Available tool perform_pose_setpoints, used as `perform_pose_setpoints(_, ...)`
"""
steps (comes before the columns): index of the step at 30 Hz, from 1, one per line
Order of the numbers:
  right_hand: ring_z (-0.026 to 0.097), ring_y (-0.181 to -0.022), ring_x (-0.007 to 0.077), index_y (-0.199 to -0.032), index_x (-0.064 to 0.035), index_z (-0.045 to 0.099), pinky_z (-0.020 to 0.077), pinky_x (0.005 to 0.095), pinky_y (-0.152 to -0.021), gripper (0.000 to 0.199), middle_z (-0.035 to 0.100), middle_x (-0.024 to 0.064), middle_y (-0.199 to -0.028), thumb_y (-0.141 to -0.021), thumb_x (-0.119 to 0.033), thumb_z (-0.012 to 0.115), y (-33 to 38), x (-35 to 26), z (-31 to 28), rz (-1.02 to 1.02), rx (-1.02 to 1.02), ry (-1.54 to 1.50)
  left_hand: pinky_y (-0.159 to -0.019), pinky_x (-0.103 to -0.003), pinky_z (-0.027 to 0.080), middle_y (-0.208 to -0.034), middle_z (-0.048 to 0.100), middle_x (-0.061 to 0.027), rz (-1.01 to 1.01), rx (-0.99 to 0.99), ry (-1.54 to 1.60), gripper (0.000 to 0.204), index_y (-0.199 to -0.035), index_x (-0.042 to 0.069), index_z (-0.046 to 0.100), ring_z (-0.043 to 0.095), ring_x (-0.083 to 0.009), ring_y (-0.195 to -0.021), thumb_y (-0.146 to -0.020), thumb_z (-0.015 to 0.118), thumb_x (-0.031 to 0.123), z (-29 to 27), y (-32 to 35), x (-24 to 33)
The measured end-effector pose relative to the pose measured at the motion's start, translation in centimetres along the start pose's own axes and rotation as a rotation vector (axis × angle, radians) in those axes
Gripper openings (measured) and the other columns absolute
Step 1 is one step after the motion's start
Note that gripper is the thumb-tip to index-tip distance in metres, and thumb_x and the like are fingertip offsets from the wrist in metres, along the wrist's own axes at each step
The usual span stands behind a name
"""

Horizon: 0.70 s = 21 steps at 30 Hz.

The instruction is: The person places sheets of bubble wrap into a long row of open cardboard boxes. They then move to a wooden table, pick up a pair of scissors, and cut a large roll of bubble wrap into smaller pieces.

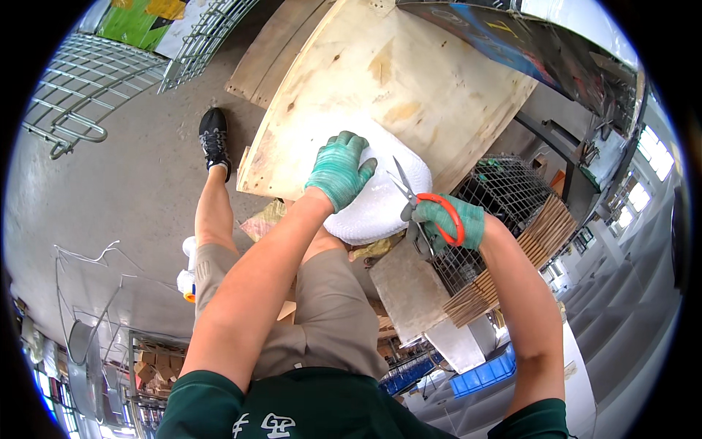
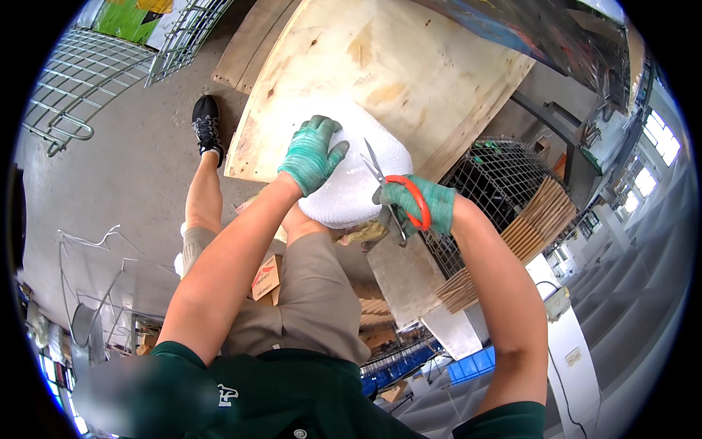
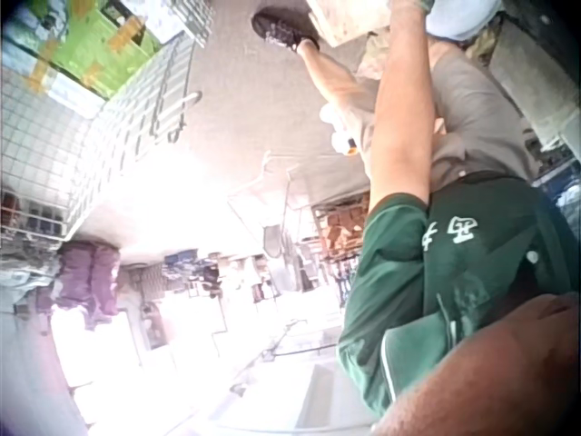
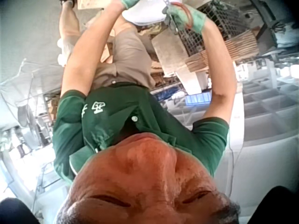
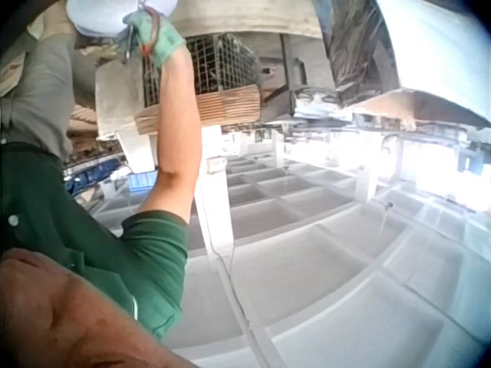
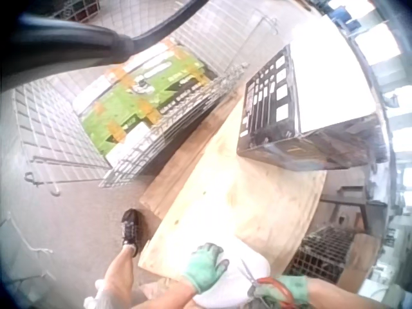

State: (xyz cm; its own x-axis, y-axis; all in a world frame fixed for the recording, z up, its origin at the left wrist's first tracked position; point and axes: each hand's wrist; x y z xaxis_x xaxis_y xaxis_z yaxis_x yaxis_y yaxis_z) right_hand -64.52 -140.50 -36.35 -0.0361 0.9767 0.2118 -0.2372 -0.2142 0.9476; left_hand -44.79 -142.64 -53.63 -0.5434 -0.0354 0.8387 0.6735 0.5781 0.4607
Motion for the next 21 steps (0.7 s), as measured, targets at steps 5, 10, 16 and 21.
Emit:
perform_pose_setpoints(5,0.067,-0.065,0.0229,-0.115,-0.0019,0.056,0.0552,0.0346,-0.055,0.029,0.066,0.0138,-0.085,-0.096,-0.024,0.053,-0.4,0.6,-0.5,-0.051,-0.022,0.029,-0.095,-0.047,0.047,-0.117,0.059,-0.0218,0.018,0.058,0.017,0.038,-0.118,0.0,0.062,0.058,-0.0405,-0.107,-0.09,0.067,0.024,0.3,-0.1,0.3)
perform_pose_setpoints(10,0.066,-0.061,0.0215,-0.113,-0.0022,0.058,0.0546,0.0339,-0.054,0.032,0.067,0.0135,-0.084,-0.098,-0.03,0.055,-0.1,0.6,-0.1,-0.111,0.036,0.072,-0.095,-0.047,0.048,-0.115,0.06,-0.0226,0.018,0.115,0.039,0.037,-0.117,-0.001,0.062,0.058,-0.0407,-0.107,-0.089,0.067,0.022,1.3,0.6,-0.1)
perform_pose_setpoints(16,0.064,-0.057,0.022,-0.115,-0.0003,0.06,0.0532,0.0355,-0.052,0.037,0.067,0.0151,-0.086,-0.097,-0.033,0.056,-1.8,-1.6,-0.9,0.036,0.117,0.167,-0.089,-0.047,0.05,-0.112,0.061,-0.0214,0.082,0.169,-0.051,0.037,-0.113,0.0,0.062,0.058,-0.0381,-0.103,-0.086,0.067,0.023,1.9,0.8,0.6)
perform_pose_setpoints(21,0.063,-0.056,0.0247,-0.112,0.001,0.06,0.0582,0.0391,-0.054,0.043,0.064,0.0148,-0.081,-0.097,-0.039,0.057,-3.7,-4.3,-0.3,0.126,0.167,0.185,-0.087,-0.047,0.05,-0.108,0.061,-0.021,0.071,0.203,-0.103,0.033,-0.109,0.0,0.061,0.059,-0.038,-0.099,-0.084,0.068,0.02,2.7,1.1,0.7)
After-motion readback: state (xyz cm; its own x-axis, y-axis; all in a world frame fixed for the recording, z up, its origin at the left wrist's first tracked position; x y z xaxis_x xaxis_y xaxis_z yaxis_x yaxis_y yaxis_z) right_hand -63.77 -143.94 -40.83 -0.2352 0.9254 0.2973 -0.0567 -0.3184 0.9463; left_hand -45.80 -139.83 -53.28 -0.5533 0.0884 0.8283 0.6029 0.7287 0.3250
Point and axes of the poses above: each hand's wrist, its own y-axis away from the middle knuckle, its own z-axis out of the palm, x = y × z
